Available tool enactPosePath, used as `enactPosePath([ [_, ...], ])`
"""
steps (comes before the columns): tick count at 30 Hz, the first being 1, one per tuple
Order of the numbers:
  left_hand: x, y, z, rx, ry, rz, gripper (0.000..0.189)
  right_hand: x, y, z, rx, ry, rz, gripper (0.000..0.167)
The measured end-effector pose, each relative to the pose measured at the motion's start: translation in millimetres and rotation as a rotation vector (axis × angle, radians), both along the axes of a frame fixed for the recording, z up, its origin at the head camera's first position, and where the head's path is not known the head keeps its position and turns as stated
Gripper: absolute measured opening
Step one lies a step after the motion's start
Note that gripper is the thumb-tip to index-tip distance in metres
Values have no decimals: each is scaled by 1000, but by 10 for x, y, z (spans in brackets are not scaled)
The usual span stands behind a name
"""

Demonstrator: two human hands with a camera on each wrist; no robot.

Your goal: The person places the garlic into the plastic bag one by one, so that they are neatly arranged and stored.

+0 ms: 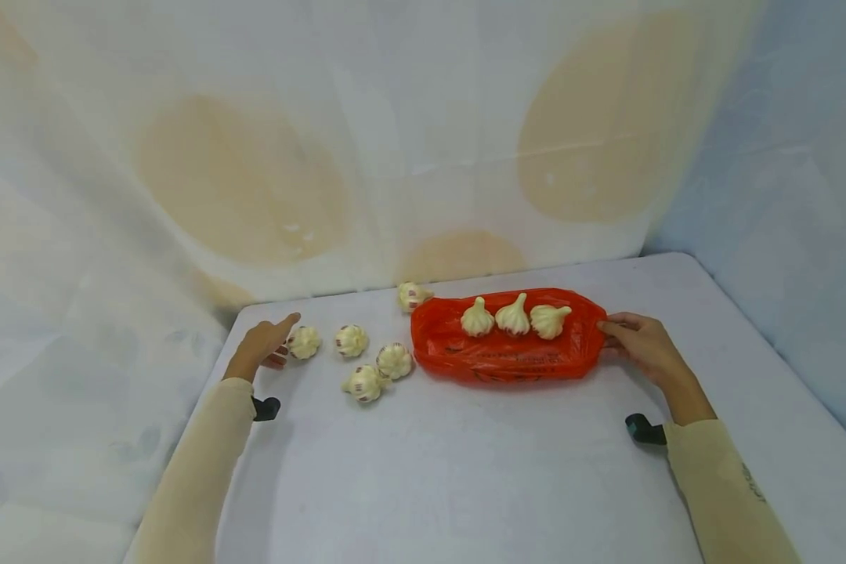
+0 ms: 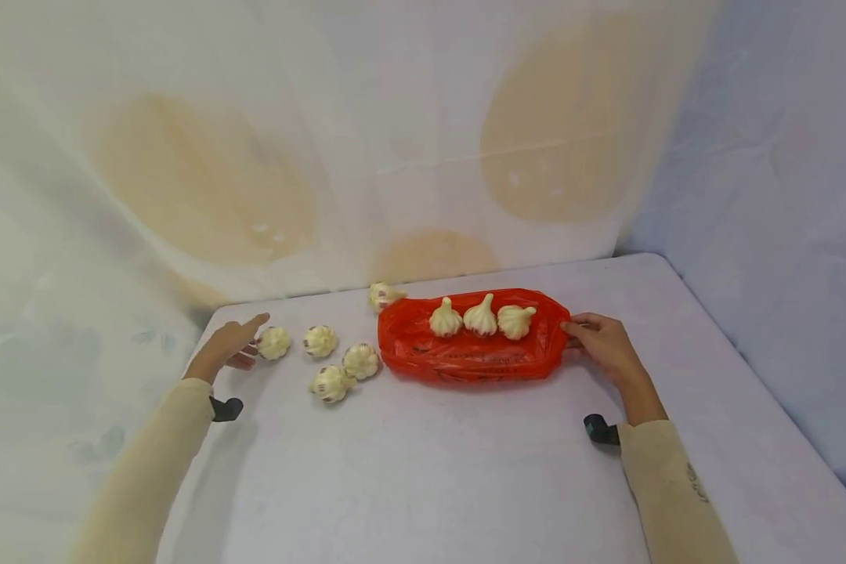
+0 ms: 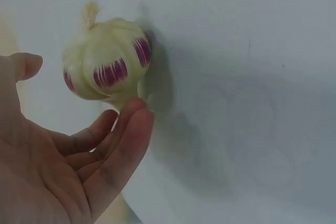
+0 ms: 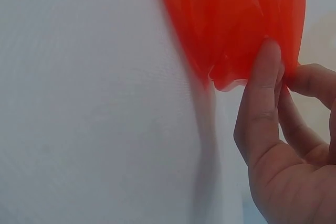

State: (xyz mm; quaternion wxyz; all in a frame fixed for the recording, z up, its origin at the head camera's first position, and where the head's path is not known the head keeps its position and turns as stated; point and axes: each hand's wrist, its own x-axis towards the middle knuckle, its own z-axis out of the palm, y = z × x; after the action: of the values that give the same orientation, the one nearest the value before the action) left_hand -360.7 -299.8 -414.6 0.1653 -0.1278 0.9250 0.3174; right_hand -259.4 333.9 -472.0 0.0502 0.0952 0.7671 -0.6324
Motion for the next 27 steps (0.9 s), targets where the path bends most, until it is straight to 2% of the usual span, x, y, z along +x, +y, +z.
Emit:
enactPosePath([
  [3, -34, 53, -30, 68, -70, 19, 83, 11, 8, -9, 8, -8, 1, 62],
  [6, -65, 94, -46, 94, -119, 34, 77, 27, 6, -10, 7, -8, 2, 61],
  [9, -87, 114, -47, 79, -127, 33, 69, 33, 2, -5, 9, 0, 2, 61],
  [13, -109, 132, -21, 41, -98, 8, 66, 28, -1, 12, 20, 1, 3, 62],
  [16, -128, 139, -12, 29, -52, -5, 70, 18, -1, 16, 24, 1, 7, 63],
  [22, -162, 98, -65, -21, 76, -39, 84, 13, -6, 5, 14, 5, 9, 61],
  [24, -161, 91, -84, -52, 141, -52, 83, 14, -9, 7, 12, 5, 5, 60],
  [27, -136, 108, -112, -71, 267, -35, 75, 13, -17, 10, 19, 3, -3, 60],
])
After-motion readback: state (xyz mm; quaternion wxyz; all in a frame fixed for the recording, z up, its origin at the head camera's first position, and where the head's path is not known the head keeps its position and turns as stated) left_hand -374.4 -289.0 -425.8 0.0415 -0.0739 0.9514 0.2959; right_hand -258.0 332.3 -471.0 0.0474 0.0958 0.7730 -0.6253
